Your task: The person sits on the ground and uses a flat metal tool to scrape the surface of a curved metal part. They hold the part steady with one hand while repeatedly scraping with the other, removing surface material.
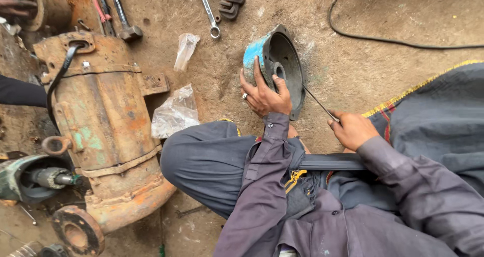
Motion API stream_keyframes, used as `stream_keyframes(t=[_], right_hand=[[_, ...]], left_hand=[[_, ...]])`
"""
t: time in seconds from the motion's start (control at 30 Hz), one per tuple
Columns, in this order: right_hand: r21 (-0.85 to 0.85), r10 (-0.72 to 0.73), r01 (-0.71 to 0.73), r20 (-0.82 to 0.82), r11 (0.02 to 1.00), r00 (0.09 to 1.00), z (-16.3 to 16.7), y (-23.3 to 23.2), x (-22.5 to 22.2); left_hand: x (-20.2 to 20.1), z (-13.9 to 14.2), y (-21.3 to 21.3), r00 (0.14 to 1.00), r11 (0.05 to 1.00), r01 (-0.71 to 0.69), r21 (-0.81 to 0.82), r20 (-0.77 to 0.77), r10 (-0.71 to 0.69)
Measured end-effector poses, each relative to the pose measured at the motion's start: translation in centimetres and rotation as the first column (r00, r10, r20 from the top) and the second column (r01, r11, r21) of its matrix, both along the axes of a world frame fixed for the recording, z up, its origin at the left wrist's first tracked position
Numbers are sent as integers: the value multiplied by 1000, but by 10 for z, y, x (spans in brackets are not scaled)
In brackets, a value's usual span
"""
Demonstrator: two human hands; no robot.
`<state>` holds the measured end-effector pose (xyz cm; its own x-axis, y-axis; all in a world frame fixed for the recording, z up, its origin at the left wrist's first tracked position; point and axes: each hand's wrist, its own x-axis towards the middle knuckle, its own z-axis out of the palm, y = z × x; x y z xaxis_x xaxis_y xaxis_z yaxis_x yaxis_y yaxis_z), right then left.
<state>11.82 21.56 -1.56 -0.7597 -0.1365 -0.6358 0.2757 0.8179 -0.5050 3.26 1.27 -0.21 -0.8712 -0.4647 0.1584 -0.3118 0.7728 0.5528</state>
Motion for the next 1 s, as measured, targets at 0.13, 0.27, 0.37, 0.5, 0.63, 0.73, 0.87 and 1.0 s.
stream_keyframes(t=[0.13,0.27,0.37,0.5,0.63,0.73,0.87,1.0], right_hand=[[-38,-30,31,40,999,999,10,1,4],[-19,-28,30,98,999,995,17,1,6],[-12,-30,32,100,999,994,15,1,2],[16,-7,5,120,1000,993,1,-2,-7],[-15,-63,64,14,998,998,-7,-9,-8],[-13,-31,31,-4,999,1000,-2,-12,-2],[21,14,-12,-95,1000,995,5,-17,-4],[92,35,-26,-106,995,994,-2,-20,-13]], left_hand=[[1,-1,0,999,998,14,-66,-34,-16],[0,-1,0,1000,997,1,-76,7,-1],[1,-1,0,1000,1000,2,-21,3,-2],[2,-1,1,1000,998,10,-68,-25,-11],[-3,0,0,999,1000,4,14,-45,-4],[-3,2,0,1000,1000,8,23,-29,-7],[2,2,1,999,998,-2,-62,-36,0],[0,-4,-1,999,1000,7,-6,-32,-7]])
